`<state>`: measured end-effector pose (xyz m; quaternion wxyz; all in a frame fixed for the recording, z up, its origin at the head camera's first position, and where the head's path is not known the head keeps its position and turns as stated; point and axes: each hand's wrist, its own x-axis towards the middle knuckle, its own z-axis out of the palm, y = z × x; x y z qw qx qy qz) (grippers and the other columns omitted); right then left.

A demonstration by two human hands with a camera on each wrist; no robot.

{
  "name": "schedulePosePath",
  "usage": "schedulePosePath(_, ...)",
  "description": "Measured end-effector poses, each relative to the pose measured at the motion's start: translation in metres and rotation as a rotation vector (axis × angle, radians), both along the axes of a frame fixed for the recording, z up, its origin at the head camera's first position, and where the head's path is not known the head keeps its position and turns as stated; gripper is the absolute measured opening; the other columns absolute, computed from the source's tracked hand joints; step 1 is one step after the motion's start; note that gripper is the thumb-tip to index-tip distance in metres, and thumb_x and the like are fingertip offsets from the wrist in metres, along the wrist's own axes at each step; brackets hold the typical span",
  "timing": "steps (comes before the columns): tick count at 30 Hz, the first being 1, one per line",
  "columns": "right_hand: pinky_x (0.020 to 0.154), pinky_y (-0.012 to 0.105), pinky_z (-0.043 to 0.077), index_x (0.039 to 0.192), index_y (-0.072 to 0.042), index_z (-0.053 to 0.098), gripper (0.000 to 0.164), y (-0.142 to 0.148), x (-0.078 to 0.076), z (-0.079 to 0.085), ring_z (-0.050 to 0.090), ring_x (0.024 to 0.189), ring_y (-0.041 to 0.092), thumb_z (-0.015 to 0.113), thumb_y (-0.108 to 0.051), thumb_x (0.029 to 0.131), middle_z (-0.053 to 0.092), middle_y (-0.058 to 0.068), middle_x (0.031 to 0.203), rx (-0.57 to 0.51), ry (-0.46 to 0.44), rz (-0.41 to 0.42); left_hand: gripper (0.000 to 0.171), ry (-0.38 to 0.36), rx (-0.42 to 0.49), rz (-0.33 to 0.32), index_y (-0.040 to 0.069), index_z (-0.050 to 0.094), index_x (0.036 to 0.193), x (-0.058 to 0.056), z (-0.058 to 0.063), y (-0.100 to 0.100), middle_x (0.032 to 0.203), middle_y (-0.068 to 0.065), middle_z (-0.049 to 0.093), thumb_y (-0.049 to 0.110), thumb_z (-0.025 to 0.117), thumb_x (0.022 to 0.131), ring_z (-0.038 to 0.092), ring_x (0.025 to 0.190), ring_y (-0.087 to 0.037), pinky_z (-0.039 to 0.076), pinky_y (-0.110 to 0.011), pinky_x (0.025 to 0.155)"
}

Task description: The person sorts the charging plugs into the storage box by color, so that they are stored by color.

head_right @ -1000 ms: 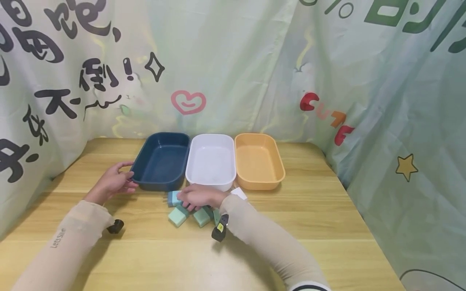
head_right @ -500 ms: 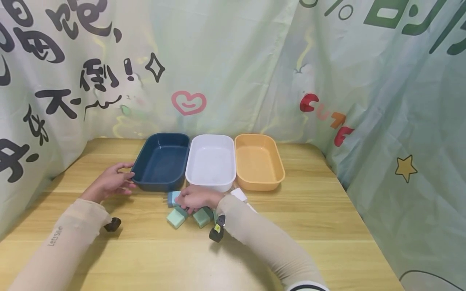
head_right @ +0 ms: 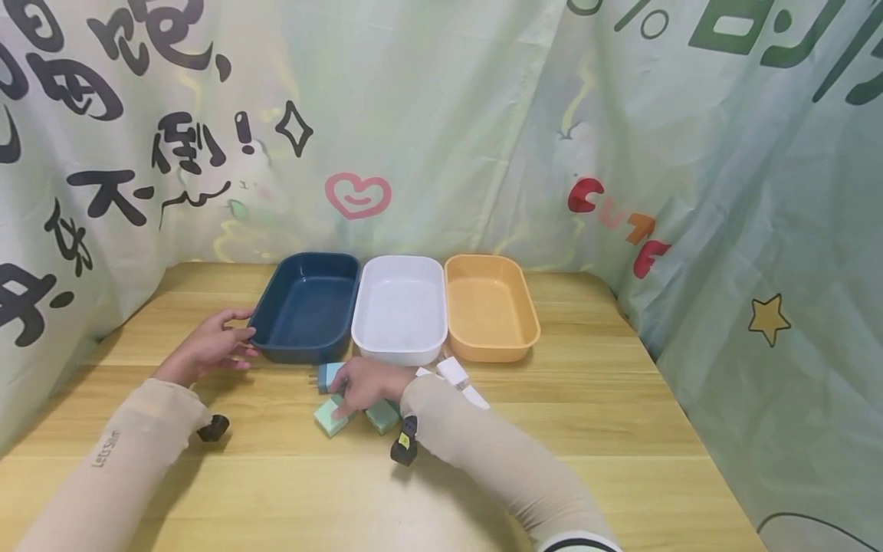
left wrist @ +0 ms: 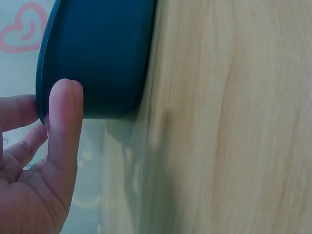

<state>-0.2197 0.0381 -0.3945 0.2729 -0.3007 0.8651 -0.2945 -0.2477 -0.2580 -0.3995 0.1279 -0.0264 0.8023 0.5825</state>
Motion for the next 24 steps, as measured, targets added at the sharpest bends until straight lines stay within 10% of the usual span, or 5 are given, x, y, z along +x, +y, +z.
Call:
schedulePosePath(9, 0.064, 0.017, 0.045, 0.105, -0.010, 0.071, 0.043, -0.003, 0.006, -0.002, 0.051, 0.066, 0.004, 0.091, -0.015, 0.067, 0.060, -0.004, 0.073, 0.086, 0.180, 0.045, 0.054, -0.013, 0.024, 0.005, 0.001, 0.020, 0.152, 0.000, -0.006, -0.002, 0.119, -0.024, 0.046, 0.011, 0.043, 0.104, 0.064, 0.083, -0.024, 0.058, -0.038, 0.068)
schedulePosePath(24, 0.069, 0.018, 0.045, 0.091, -0.015, 0.062, 0.041, -0.004, 0.009, -0.002, 0.052, 0.074, 0.005, 0.092, -0.018, 0.064, 0.059, -0.008, 0.082, 0.060, 0.190, 0.043, 0.054, -0.040, 0.042, 0.023, 0.002, 0.018, 0.153, -0.001, 0.000, 0.001, 0.119, -0.022, 0.042, 0.010, 0.040, 0.104, 0.063, 0.084, -0.026, 0.058, -0.037, 0.067)
